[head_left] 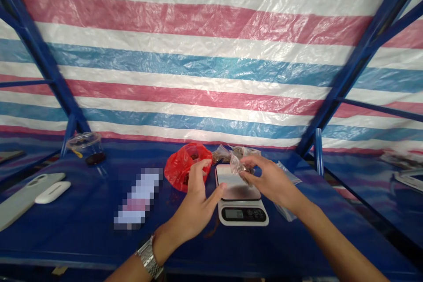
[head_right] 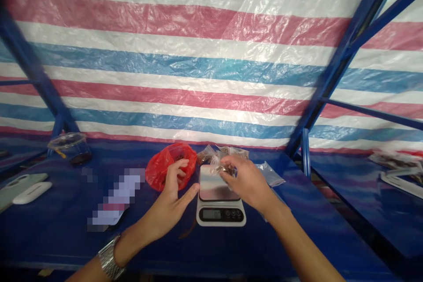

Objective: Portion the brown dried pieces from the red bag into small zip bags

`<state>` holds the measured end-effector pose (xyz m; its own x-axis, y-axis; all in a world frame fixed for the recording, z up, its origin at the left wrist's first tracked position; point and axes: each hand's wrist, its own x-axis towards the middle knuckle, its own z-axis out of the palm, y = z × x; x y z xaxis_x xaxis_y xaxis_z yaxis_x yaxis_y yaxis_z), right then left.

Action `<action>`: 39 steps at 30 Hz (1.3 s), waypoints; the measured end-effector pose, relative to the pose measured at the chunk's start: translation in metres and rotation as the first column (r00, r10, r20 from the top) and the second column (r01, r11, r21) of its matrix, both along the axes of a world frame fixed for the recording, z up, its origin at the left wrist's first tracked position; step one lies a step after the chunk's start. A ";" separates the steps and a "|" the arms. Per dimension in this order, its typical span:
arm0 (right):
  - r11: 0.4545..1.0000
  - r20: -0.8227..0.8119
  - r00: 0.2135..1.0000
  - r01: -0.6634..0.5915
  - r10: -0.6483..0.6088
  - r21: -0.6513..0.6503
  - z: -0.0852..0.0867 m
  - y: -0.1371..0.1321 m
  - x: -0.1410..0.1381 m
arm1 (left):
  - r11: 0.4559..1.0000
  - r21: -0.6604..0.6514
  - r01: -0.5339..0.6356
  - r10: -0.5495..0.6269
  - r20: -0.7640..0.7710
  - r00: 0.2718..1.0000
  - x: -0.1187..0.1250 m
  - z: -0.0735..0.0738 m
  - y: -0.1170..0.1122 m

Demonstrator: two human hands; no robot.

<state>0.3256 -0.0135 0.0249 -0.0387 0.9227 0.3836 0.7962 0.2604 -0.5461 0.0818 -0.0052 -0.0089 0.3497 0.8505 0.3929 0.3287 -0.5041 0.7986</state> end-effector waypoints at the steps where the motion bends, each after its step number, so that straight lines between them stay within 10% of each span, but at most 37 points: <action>1: 1.000 0.088 0.996 0.015 -0.015 -0.004 -0.003 0.000 0.001 | 0.999 0.031 -0.005 0.007 -0.062 0.998 -0.002 -0.003 0.004; 6: 0.997 0.318 0.947 -0.027 0.047 -0.068 -0.008 -0.003 -0.001 | 0.993 0.115 -0.016 0.054 -0.338 0.940 -0.014 -0.014 0.025; 13: 0.986 0.132 0.987 0.075 -0.095 0.148 -0.013 -0.001 0.012 | 0.957 0.290 -0.010 0.126 -0.385 0.914 -0.028 -0.017 0.054; 39: 0.947 0.032 0.997 0.059 -0.073 0.317 -0.010 -0.004 -0.003 | 0.952 0.204 0.227 -0.172 -0.256 0.951 -0.011 0.009 0.007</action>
<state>0.3222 -0.0171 0.0144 -0.0045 0.7557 0.6549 0.8386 0.3596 -0.4093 0.0707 0.0023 0.0003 0.6078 0.6508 0.4549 0.3650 -0.7378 0.5678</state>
